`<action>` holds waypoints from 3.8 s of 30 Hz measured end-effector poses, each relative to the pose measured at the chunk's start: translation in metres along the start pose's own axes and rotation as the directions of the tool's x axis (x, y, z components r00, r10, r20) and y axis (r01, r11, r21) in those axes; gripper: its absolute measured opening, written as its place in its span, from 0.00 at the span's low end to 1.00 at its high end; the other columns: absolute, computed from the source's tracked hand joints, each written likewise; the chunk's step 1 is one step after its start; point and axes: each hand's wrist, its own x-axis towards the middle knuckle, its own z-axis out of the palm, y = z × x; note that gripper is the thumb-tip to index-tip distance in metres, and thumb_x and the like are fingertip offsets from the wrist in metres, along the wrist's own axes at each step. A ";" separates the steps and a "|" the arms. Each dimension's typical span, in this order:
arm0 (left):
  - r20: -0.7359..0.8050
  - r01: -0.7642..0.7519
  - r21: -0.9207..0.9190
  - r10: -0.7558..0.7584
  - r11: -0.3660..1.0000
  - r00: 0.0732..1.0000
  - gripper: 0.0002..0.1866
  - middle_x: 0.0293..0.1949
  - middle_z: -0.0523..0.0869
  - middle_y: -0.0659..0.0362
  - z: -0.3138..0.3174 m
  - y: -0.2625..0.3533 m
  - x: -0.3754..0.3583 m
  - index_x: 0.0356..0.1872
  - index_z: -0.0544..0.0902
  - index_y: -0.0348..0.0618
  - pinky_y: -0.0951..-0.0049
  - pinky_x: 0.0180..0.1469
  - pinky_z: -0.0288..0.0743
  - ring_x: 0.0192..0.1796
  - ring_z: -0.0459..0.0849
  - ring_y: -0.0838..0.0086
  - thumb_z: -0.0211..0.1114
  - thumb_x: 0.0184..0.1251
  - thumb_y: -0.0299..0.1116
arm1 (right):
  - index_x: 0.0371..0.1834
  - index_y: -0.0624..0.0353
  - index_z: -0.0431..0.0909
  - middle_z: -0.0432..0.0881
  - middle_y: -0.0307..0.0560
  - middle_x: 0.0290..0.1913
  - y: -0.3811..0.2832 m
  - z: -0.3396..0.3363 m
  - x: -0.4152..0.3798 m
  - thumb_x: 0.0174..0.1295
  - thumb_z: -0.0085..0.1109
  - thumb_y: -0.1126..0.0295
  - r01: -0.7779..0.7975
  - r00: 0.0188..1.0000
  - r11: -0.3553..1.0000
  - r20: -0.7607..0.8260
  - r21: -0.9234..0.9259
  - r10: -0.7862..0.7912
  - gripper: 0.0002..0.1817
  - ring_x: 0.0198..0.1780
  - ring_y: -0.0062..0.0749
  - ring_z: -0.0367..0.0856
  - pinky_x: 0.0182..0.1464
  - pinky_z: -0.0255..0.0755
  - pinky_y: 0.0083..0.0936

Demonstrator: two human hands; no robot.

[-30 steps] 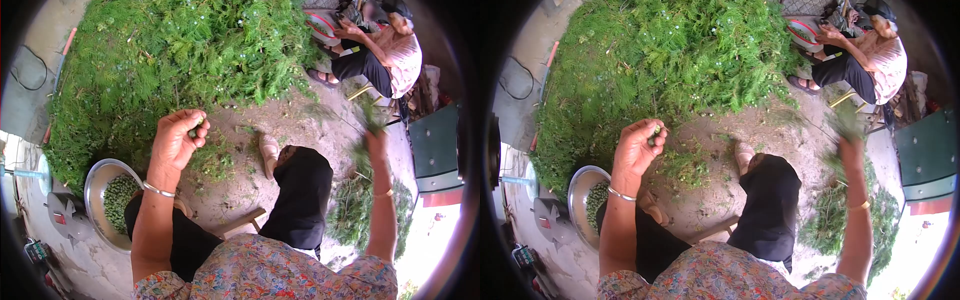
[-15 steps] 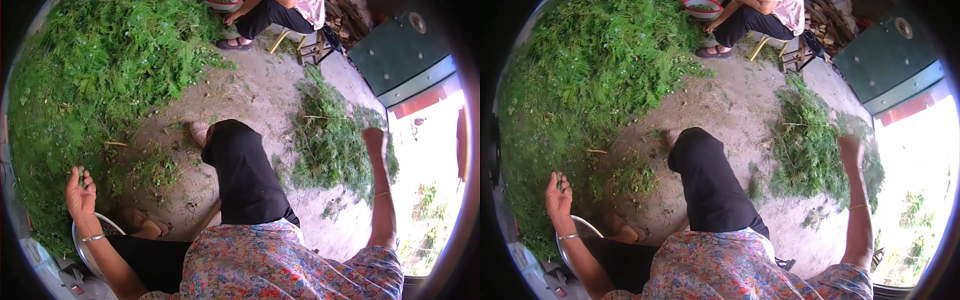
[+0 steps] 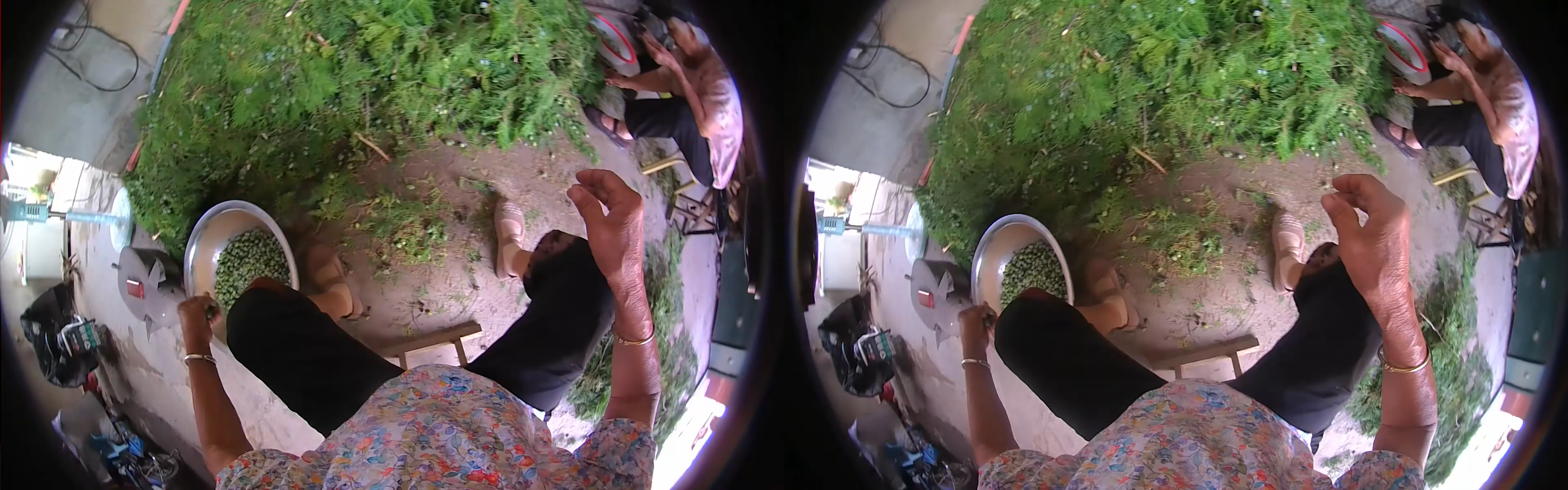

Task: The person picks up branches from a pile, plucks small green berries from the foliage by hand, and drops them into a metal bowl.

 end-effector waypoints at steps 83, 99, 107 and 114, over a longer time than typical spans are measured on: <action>0.115 -0.181 -0.807 0.449 0.563 0.886 0.15 0.20 0.79 0.59 0.229 0.276 -0.092 0.26 0.77 0.42 0.81 0.12 0.61 0.15 0.72 0.81 0.57 0.70 0.41 | 0.22 0.69 0.69 0.69 0.53 0.18 -0.033 0.111 0.045 0.55 0.62 0.75 0.104 0.881 0.884 0.371 0.455 -0.294 0.12 0.22 0.26 0.66 0.28 0.65 0.31; 0.561 -0.444 -0.334 0.554 0.832 0.615 0.05 0.17 0.76 0.65 0.258 0.265 -0.117 0.32 0.83 0.35 0.87 0.13 0.53 0.15 0.66 0.89 0.67 0.57 0.27 | 0.30 0.67 0.76 0.76 0.58 0.24 -0.013 0.110 0.045 0.51 0.58 0.82 0.334 0.864 0.911 0.308 0.242 -0.399 0.04 0.24 0.43 0.75 0.29 0.70 0.34; 0.238 -0.300 -0.552 0.491 0.778 0.838 0.04 0.16 0.74 0.67 0.275 0.256 -0.119 0.30 0.82 0.37 0.86 0.12 0.54 0.15 0.66 0.88 0.69 0.55 0.25 | 0.30 0.69 0.76 0.79 0.63 0.28 -0.016 0.119 0.042 0.38 0.52 0.86 0.447 0.808 0.856 0.291 0.261 -0.511 0.12 0.32 0.57 0.80 0.34 0.75 0.44; 0.462 0.251 -0.844 0.402 0.474 0.791 0.09 0.21 0.74 0.63 0.210 0.262 -0.020 0.33 0.76 0.43 0.81 0.17 0.60 0.17 0.67 0.81 0.61 0.66 0.36 | 0.37 0.67 0.76 0.77 0.61 0.29 -0.005 0.097 0.039 0.40 0.48 0.86 0.474 0.811 0.836 0.233 0.276 -0.537 0.17 0.35 0.57 0.79 0.36 0.74 0.41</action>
